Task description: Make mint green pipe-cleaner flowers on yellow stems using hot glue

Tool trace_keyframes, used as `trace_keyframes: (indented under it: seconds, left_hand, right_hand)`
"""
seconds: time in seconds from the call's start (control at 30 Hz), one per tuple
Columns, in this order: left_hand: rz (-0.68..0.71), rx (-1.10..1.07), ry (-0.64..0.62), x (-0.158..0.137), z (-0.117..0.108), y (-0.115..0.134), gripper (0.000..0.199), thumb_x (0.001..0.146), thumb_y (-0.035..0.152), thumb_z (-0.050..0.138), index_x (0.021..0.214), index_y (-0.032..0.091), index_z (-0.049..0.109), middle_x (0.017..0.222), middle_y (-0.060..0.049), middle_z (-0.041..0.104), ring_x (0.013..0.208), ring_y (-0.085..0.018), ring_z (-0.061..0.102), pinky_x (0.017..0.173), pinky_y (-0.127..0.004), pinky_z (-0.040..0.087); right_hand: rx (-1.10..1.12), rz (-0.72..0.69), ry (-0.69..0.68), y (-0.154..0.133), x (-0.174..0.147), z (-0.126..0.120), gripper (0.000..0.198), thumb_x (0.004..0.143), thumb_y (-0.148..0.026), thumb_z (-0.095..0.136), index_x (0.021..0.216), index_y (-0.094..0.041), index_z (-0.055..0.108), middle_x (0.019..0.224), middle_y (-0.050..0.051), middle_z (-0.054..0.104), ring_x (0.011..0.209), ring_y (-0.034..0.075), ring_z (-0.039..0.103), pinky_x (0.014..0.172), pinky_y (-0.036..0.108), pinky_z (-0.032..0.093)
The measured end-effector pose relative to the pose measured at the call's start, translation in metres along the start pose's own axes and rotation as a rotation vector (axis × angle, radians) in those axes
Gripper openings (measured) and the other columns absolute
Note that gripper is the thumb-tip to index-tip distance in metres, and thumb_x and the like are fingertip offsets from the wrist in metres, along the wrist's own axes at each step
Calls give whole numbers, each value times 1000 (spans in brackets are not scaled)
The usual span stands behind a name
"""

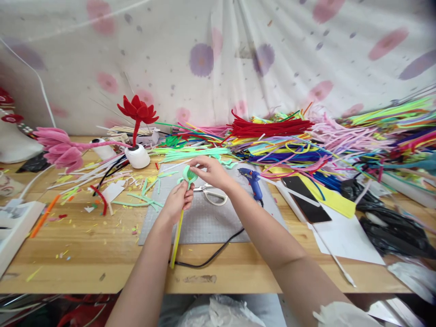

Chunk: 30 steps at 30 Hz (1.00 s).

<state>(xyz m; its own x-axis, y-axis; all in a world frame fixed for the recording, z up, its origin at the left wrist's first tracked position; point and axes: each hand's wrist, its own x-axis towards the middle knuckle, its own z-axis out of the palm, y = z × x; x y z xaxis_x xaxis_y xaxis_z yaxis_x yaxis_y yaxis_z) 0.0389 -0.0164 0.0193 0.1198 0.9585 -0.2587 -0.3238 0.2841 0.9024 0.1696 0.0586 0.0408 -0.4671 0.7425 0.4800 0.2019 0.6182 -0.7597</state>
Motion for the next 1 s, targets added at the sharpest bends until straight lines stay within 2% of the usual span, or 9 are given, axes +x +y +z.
trace_keyframes:
  seconds: [0.13, 0.23, 0.4, 0.73, 1.0]
  left_hand:
    - [-3, -14, 17, 1, -1, 1, 39, 69, 51, 61, 73, 14, 48, 53, 9, 26, 38, -1, 20, 32, -11, 15]
    - [0, -19, 27, 2, 0, 0, 37, 71, 50, 60, 72, 14, 48, 52, 9, 26, 37, -1, 20, 32, -12, 14]
    - [13, 9, 49, 2, 2, -1, 37, 72, 49, 58, 72, 14, 49, 51, 9, 27, 37, -1, 20, 33, -12, 14]
    - [38, 28, 88, 3, 3, -3, 39, 71, 52, 59, 69, 15, 46, 50, 9, 26, 37, -1, 21, 33, -12, 15]
    - [14, -69, 25, 1, 4, -1, 37, 68, 45, 65, 69, 13, 48, 51, 9, 27, 38, 0, 22, 35, -11, 15]
  right_hand:
    - [38, -26, -57, -6, 0, -5, 27, 78, -20, 50, 103, -22, 60, 101, 4, 63, 91, 14, 58, 76, 28, 48]
    - [42, -49, -87, -7, 1, -7, 18, 79, -24, 51, 92, -22, 63, 100, 4, 62, 93, 15, 56, 75, 28, 48]
    - [23, -1, -19, 0, 5, -5, 8, 77, -25, 56, 75, -19, 62, 83, 3, 61, 80, 14, 56, 70, 28, 45]
    - [10, 67, -10, 5, 6, -2, 8, 77, -25, 56, 75, -18, 60, 79, 2, 61, 75, 14, 54, 69, 27, 41]
    - [63, 95, -30, 7, 4, -2, 12, 76, -28, 55, 75, -17, 59, 81, 3, 61, 77, 14, 54, 70, 28, 43]
